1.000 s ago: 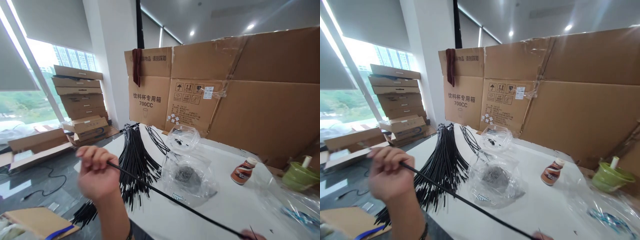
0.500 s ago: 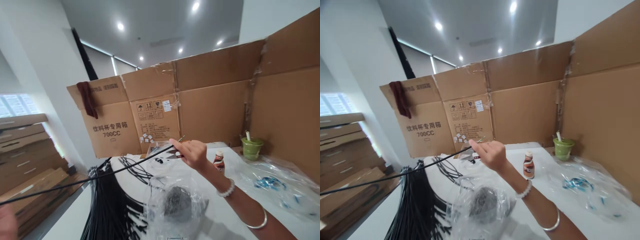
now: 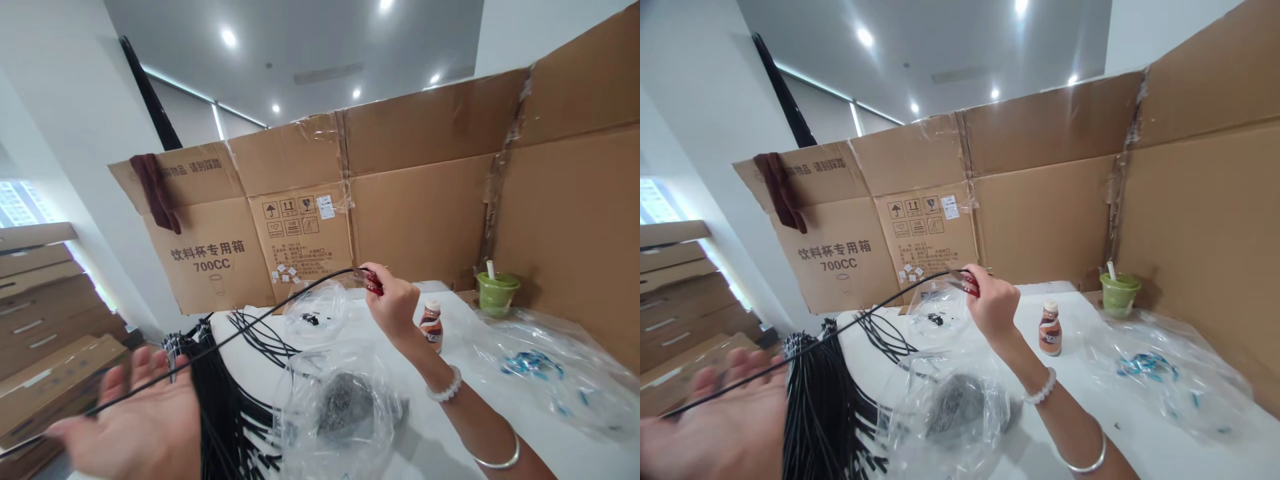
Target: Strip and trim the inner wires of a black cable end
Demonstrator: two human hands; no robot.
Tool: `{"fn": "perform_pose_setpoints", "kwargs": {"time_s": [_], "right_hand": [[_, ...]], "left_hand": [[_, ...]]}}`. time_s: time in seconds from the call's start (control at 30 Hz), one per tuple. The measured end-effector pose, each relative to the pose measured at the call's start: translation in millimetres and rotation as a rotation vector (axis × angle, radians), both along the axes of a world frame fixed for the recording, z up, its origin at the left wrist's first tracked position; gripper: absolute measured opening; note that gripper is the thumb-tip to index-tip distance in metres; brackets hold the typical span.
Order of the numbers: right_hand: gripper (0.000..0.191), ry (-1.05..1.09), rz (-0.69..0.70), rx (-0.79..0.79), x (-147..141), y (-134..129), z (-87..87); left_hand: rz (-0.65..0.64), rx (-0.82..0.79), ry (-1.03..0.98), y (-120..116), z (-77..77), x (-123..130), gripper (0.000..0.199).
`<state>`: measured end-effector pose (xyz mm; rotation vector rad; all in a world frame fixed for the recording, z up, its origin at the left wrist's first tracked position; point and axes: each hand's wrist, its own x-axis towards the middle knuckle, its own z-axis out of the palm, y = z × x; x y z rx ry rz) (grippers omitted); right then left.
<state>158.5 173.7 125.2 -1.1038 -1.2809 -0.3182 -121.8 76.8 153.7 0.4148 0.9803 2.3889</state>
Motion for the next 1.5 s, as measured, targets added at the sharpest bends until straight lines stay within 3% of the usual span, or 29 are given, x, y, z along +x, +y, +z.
{"fn": "perform_pose_setpoints", "kwargs": {"time_s": [0.03,0.1,0.2,0.27,0.4,0.6,0.73,0.9,1.1,1.17,1.27,1.33,1.5], "right_hand": [[0.028,0.044,0.008,-0.052,2.5,3.0,-1.2],[0.028,0.078,0.039,-0.108,4.7,7.1,-1.4],[0.032,0.107,0.113,-0.190,-0.7,6.8,0.8],[0.035,0.109,0.170,-0.238,-8.0,2.6,0.5],[0.039,0.063,0.326,-0.349,-18.2,-12.0,-8.8],[0.025,-0.206,0.676,-0.578,-4.4,-36.5,-22.1],[0.026,-0.307,0.769,-0.710,6.6,-47.2,-18.1],[0.022,-0.277,0.780,-0.762,4.5,-52.4,-15.4],[0.038,-0.091,0.947,-0.804,-1.7,-48.7,-25.5],[0.043,-0.060,1.021,-0.820,-3.1,-48.8,-26.8],[0.047,-0.024,1.132,-0.851,-10.4,-53.0,-25.7],[0.048,-0.013,1.184,-0.858,-20.9,-57.4,-24.5],[0.043,-0.050,1.235,-0.804,-51.9,-79.4,-23.1]], "left_hand": [[0.001,-0.003,-0.094,3.0,1.2,14.5,0.054],[-0.158,-0.025,-0.107,9.9,3.6,42.8,0.050],[-0.450,-0.022,0.070,22.9,4.1,76.9,0.037],[-0.554,0.028,0.192,33.0,3.2,92.6,0.033],[-0.382,0.186,0.280,51.0,5.2,105.0,0.012],[-0.220,0.319,0.291,53.5,12.6,90.0,0.015],[-0.200,0.291,0.313,49.8,11.6,79.9,0.013],[-0.189,0.293,0.309,50.3,6.8,74.2,0.016],[-0.205,0.276,0.283,51.8,4.8,70.8,0.022],[-0.255,0.260,0.238,52.6,8.3,65.6,0.018],[-0.453,0.166,0.086,55.2,13.6,50.2,0.011],[-0.563,0.069,0.007,59.0,12.9,35.4,0.017],[-0.561,-0.088,-0.026,81.6,-5.4,-13.2,0.017]]}}
